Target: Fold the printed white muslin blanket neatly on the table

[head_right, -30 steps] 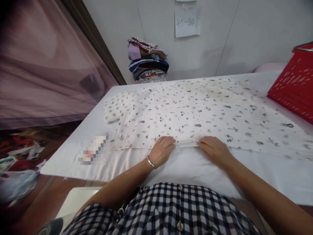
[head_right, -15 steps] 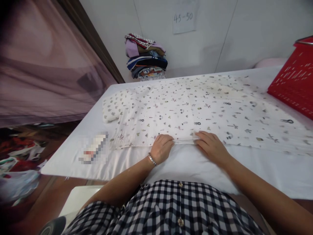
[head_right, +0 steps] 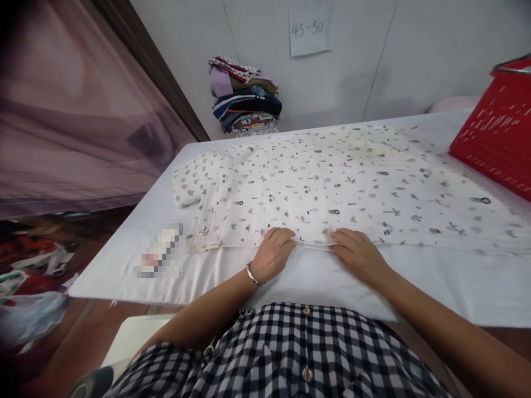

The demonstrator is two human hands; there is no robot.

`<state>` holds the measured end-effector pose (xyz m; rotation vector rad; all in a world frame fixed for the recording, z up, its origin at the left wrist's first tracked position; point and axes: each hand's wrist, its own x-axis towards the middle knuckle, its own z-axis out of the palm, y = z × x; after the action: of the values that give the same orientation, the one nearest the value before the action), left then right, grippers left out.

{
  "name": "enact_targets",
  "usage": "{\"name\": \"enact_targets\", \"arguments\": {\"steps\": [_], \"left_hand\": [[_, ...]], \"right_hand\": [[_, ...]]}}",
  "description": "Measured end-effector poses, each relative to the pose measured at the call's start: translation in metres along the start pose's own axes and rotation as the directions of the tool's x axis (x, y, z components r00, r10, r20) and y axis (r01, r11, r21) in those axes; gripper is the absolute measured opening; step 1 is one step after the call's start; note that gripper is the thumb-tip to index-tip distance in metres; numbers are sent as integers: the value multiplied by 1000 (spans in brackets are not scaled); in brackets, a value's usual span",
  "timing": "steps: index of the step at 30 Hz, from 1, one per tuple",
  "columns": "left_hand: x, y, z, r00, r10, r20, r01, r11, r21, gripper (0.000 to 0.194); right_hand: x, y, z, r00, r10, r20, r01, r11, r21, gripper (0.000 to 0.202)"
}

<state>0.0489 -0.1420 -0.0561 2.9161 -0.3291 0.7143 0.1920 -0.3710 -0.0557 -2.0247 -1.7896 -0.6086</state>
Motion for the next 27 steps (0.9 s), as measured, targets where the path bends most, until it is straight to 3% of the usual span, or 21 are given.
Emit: {"name": "enact_targets", "arguments": {"steps": [12, 16, 19, 24, 27], "left_hand": [[-6, -4, -1, 997, 25, 78, -22, 999, -33, 23], [-6, -5, -1, 998, 9, 65, -6, 999, -37, 23], [-6, -4, -2, 999, 11, 50, -9, 998, -56, 22], [-7, -2, -5, 999, -36, -30, 33, 995, -97, 20], [-6, -2, -5, 995, -92, -42, 86, 987, -137, 21]], "right_hand": [[-1, 4, 5, 986, 12, 166, -34, 991, 131, 16], [6, 7, 0, 994, 70, 85, -87, 972, 220, 21], [12, 10, -2, 995, 103, -17, -99, 981, 166, 24], [8, 7, 2, 991, -28, 129, 17, 996, 84, 23], [1, 5, 6, 989, -34, 144, 26, 998, 53, 23]]}}
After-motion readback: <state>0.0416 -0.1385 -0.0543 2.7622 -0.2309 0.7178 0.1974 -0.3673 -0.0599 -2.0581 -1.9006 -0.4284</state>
